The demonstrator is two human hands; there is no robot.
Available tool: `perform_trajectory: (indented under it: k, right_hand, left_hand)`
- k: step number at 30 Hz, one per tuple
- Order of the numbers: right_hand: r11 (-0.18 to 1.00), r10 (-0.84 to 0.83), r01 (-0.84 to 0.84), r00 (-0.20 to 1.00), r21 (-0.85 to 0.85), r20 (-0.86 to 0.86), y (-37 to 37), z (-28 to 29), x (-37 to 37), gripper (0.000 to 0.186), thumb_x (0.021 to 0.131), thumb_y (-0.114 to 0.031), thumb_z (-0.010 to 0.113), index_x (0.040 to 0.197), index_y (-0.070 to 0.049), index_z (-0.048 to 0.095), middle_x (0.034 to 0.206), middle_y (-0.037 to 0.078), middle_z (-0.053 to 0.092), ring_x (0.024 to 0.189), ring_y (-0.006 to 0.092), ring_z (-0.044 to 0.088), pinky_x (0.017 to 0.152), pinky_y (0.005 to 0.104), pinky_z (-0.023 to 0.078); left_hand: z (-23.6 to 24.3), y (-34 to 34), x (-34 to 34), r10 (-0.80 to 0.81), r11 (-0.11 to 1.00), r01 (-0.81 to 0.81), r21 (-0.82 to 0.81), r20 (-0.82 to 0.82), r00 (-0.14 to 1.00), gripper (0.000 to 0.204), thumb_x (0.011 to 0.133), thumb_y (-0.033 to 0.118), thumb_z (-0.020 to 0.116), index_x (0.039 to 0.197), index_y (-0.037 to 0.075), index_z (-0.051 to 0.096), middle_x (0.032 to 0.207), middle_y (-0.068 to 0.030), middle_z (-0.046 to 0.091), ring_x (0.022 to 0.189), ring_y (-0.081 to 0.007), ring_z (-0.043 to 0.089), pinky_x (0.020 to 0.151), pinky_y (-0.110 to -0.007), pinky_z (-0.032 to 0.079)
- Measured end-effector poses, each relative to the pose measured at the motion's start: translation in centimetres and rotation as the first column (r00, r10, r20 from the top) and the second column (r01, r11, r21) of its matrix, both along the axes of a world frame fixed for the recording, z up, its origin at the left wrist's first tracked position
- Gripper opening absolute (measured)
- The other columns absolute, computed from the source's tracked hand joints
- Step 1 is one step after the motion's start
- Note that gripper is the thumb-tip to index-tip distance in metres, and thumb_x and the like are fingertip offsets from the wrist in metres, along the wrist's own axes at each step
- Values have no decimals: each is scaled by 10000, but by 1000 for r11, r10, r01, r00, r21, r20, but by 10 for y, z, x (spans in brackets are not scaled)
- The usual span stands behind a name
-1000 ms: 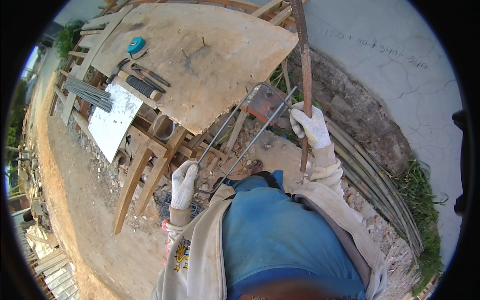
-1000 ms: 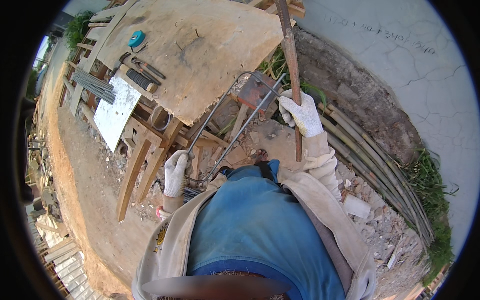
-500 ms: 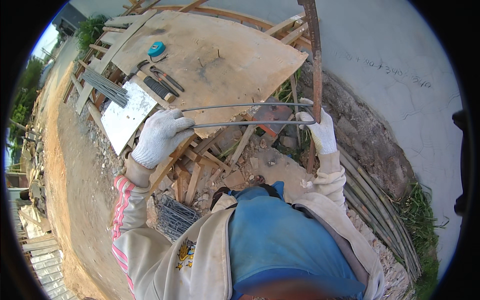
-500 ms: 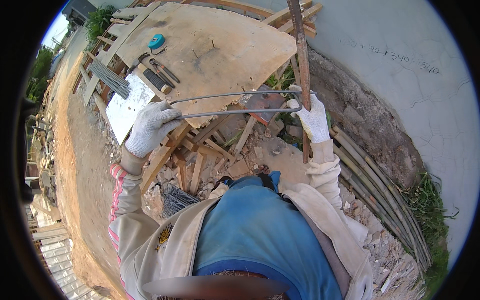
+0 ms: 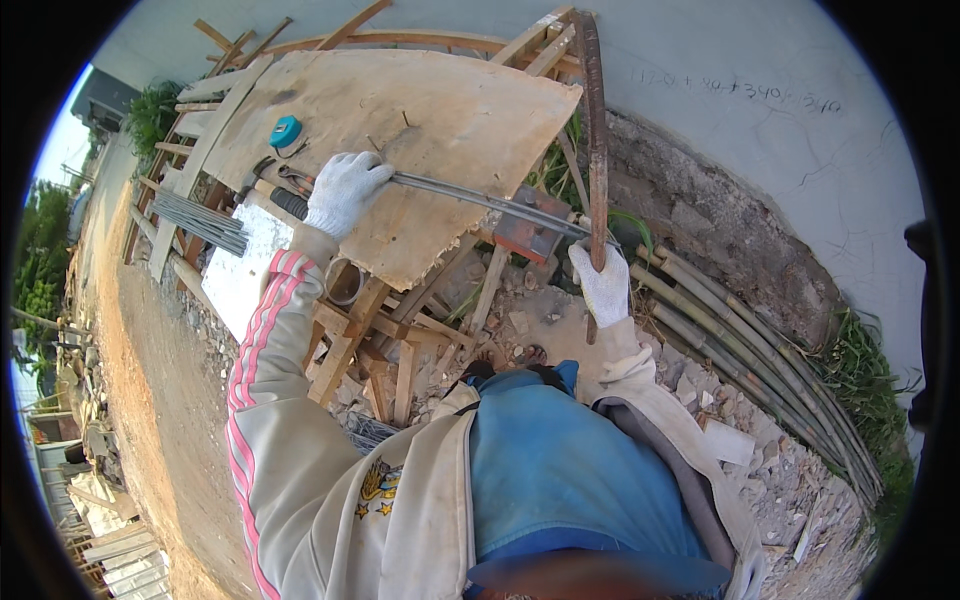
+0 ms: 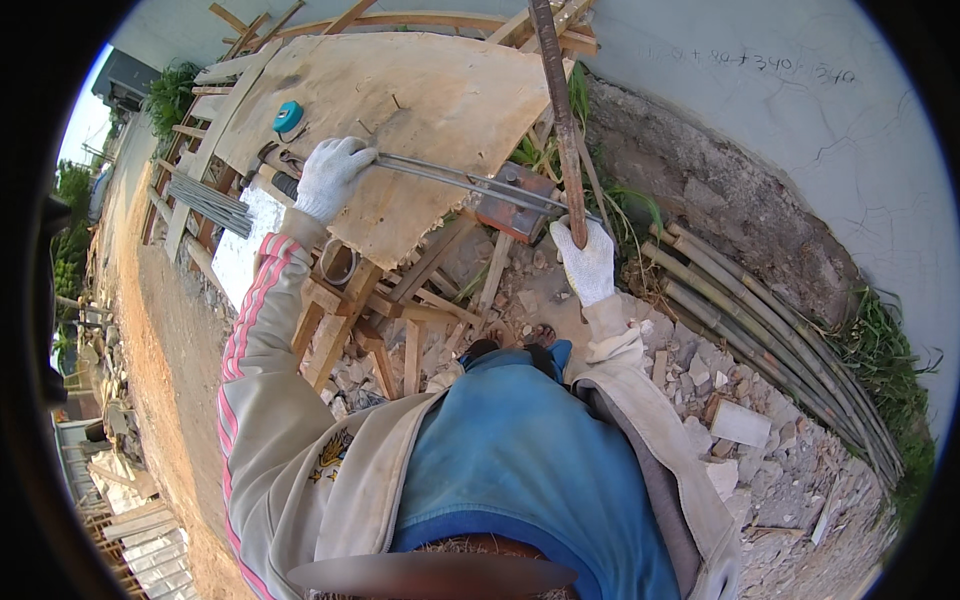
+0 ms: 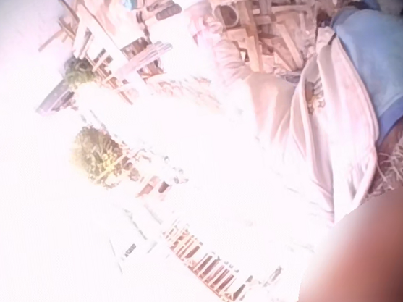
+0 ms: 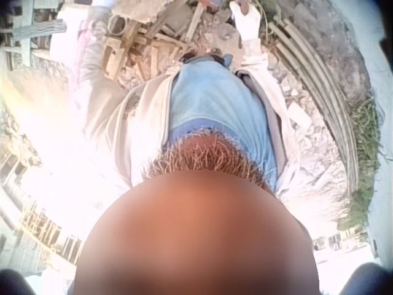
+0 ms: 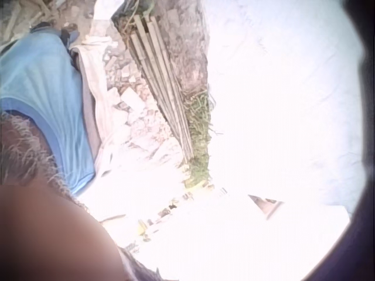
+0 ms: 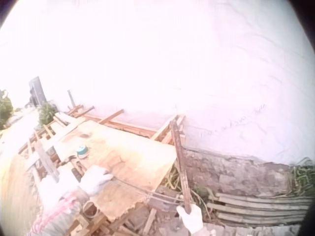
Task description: The person bends metal rods into U-shapes using a manual bender and a wooden workbench. They repeatedly position each rod, apply force to bend it, and place the finished pieces aside.
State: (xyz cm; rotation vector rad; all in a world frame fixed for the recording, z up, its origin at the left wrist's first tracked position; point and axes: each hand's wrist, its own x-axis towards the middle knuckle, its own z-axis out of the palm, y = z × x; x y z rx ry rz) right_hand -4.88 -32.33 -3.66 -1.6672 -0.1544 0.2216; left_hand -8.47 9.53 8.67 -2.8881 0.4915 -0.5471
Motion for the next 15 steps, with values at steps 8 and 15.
perform_trajectory:
  k: [8, 15]
  right_hand:
    - [942, -92, 169, 961, -290, 261, 11, -4, -10, 347, 931, -197, 740, 1215, -10, 671, 924, 167, 697, 778, 267, 677, 748, 382, 543]
    - [894, -123, 281, 903, -350, 412, 30, 5, -24, 345, 949, -261, 720, 1178, -9, 662, 940, 218, 682, 803, 389, 636, 758, 397, 529]
  left_hand:
    - [-35, 12, -22, -10, 989, -28, -144, -257, 966, 366, 926, 221, 696, 1288, 163, 687, 1225, -95, 653, 1148, -321, 635, 960, -428, 532]
    - [-39, 42, 9, -30, 985, -3, -170, -194, 981, 383, 938, 270, 661, 1293, 130, 684, 1370, -148, 600, 1285, -349, 561, 1099, -478, 454]
